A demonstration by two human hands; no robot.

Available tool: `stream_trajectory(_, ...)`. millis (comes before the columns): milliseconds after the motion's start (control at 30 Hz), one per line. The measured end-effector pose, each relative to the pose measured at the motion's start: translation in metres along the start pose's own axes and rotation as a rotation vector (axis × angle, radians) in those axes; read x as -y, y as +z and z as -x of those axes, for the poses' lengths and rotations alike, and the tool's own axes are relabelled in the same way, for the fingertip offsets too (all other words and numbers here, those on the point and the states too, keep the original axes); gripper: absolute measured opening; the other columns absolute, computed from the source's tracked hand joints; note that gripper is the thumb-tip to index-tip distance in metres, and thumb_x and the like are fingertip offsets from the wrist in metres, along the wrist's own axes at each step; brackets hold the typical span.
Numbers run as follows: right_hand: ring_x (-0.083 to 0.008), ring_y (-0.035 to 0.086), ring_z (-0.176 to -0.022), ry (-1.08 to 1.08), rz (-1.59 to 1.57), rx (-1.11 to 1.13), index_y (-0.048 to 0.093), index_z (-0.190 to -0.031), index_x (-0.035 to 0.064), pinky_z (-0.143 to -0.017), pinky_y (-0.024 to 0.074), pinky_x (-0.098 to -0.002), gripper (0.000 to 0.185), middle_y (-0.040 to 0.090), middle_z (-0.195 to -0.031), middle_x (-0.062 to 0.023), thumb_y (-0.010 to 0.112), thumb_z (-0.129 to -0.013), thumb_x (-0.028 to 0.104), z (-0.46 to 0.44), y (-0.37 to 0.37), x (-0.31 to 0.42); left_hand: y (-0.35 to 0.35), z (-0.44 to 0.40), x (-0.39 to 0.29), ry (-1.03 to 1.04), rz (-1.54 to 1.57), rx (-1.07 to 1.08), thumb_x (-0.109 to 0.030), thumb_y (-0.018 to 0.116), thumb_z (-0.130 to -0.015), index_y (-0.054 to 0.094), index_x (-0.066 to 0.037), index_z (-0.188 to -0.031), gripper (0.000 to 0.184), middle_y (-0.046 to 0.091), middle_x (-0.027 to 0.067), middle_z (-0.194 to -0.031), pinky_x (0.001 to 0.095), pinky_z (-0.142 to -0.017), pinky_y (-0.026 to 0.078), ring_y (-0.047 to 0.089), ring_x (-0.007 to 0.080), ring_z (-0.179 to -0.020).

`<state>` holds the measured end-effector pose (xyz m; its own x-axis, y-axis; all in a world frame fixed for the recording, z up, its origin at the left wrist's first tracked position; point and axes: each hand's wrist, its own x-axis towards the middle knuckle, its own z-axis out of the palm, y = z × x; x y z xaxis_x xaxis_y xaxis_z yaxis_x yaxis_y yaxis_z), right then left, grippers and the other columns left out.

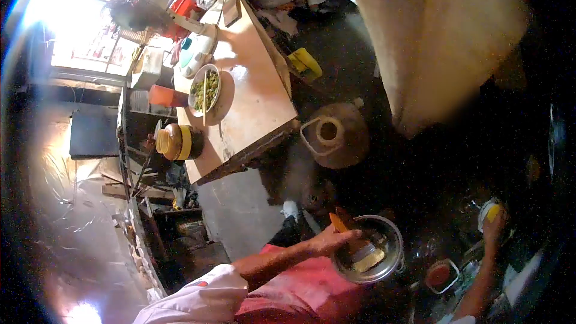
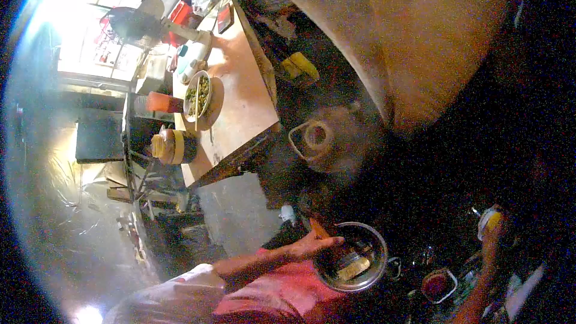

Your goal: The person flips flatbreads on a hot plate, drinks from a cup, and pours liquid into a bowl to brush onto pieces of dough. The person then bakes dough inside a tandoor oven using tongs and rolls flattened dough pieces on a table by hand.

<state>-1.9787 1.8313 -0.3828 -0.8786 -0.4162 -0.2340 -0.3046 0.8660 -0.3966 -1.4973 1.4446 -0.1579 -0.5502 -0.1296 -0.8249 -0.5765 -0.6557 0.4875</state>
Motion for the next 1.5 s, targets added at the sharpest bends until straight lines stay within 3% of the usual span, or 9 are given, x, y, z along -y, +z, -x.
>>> stream_trajectory(100, -0.0382, 0.042, -0.125, -0.162, -0.127, -0.118, 0.034, -0.14, 0.0064, -0.104, 0.0361, -0.0441, 0.081, 0.04, -0.138, -0.0186, 0.072, -0.068, 0.005, 0.088, -0.002, 0.04, -0.007, 0.006, -0.002, 0.039, -0.013, -0.003, -0.034, 0.061, -0.087, 0.056, -0.001, -0.111, 0.041, 0.063, 0.0073, -0.099, 0.0326, -0.075, 0.05, 0.059, 0.0171, -0.089)
stream_trajectory(233, -0.038, 0.036, -0.128, 0.152, 0.042, -0.096, 0.038, -0.139, 0.0158, -0.106, 0.0314, -0.0471, 0.077, 0.037, -0.142, -0.0182, 0.072, -0.071, 0.011, 0.24, 0.003, 0.114, -0.024, 0.006, 0.006, 0.071, -0.058, -0.081, -0.035, 0.061, -0.088, 0.056, -0.001, -0.112, 0.042, 0.064, 0.0076, -0.099, 0.0339, -0.076, 0.05, 0.059, 0.0167, -0.089)
stream_trajectory(367, -0.0392, 0.037, -0.126, 0.293, -0.911, -0.228, 0.039, -0.139, 0.0128, -0.105, 0.0329, -0.0433, 0.073, 0.039, -0.138, -0.019, 0.07, -0.074, 0.008, 0.298, 0.091, 0.026, -0.043, 0.007, 0.006, 0.035, 0.173, -0.031, -0.032, 0.059, -0.09, 0.056, 0.0, -0.114, 0.04, 0.065, 0.0082, -0.102, 0.0336, -0.08, 0.05, 0.061, 0.018, -0.089)
stream_trajectory(433, -0.0391, 0.037, -0.126, 0.08, -0.01, -0.254, 0.039, -0.139, 0.0112, -0.103, 0.0345, -0.0419, 0.071, 0.04, -0.135, -0.0193, 0.069, -0.075, 0.006, 0.296, 0.076, 0.049, -0.051, 0.005, 0.003, 0.051, 0.112, -0.026, -0.031, 0.058, -0.091, 0.056, 0.001, -0.114, 0.039, 0.065, 0.0081, -0.102, 0.0334, -0.08, 0.05, 0.061, 0.0182, -0.089)
stream_trajectory(700, -0.0366, 0.034, -0.13, 0.259, -0.312, -0.188, 0.033, -0.142, 0.0067, -0.108, 0.0272, -0.0435, 0.065, 0.038, -0.141, -0.0201, 0.063, -0.085, 0.019, 0.298, 0.038, 0.098, -0.072, -0.024, 0.026, -0.017, 0.026, -0.148, -0.034, 0.062, -0.086, 0.053, 0.0, -0.117, 0.047, 0.062, 0.0087, -0.106, 0.0335, -0.085, 0.047, 0.056, 0.0197, -0.097)
stream_trajectory(833, -0.0359, 0.037, -0.129, 0.254, -0.125, -0.11, 0.038, -0.138, 0.0053, -0.108, 0.0287, -0.0419, 0.063, 0.04, -0.14, -0.02, 0.065, -0.084, 0.021, 0.294, 0.043, 0.088, -0.079, -0.042, 0.024, 0.005, -0.294, -0.259, -0.031, 0.062, -0.089, 0.061, -0.003, -0.106, 0.033, 0.066, 0.0057, -0.099, 0.0335, -0.076, 0.052, 0.062, 0.0189, -0.086)
stream_trajectory(933, -0.0371, 0.043, -0.12, 0.041, 0.058, -0.21, 0.045, -0.133, 0.006, -0.099, 0.0374, -0.0429, 0.064, 0.047, -0.131, -0.0198, 0.072, -0.077, 0.023, 0.278, 0.036, 0.092, -0.045, -0.042, 0.0, -0.08, 0.071, -0.143, -0.038, 0.064, -0.084, 0.054, -0.001, -0.115, 0.049, 0.062, 0.0084, -0.102, 0.0355, -0.086, 0.047, 0.058, 0.0206, -0.092)
stream_trajectory(1200, -0.0309, 0.039, -0.128, 0.389, -0.734, 0.041, 0.022, -0.146, 0.0111, -0.104, 0.0343, -0.0378, 0.095, 0.037, -0.141, -0.0183, 0.079, -0.07, 0.014, 0.265, 0.018, 0.134, -0.03, -0.091, -0.006, 0.014, -0.005, -0.051, -0.029, 0.062, -0.089, 0.051, 0.0, -0.123, 0.046, 0.06, 0.0091, -0.112, 0.0354, -0.09, 0.048, 0.059, 0.0195, -0.099)
stream_trajectory(1500, -0.0289, 0.044, -0.123, 0.327, -0.341, -0.268, 0.026, -0.145, 0.0114, -0.098, 0.0394, -0.0373, 0.08, 0.041, -0.138, -0.018, 0.072, -0.081, 0.018, 0.243, 0.012, 0.112, -0.026, -0.131, 0.002, -0.093, 0.082, -0.052, -0.034, 0.064, -0.087, 0.049, -0.001, -0.124, 0.052, 0.059, 0.01, -0.114, 0.0357, -0.087, 0.049, 0.058, 0.0199, -0.099)
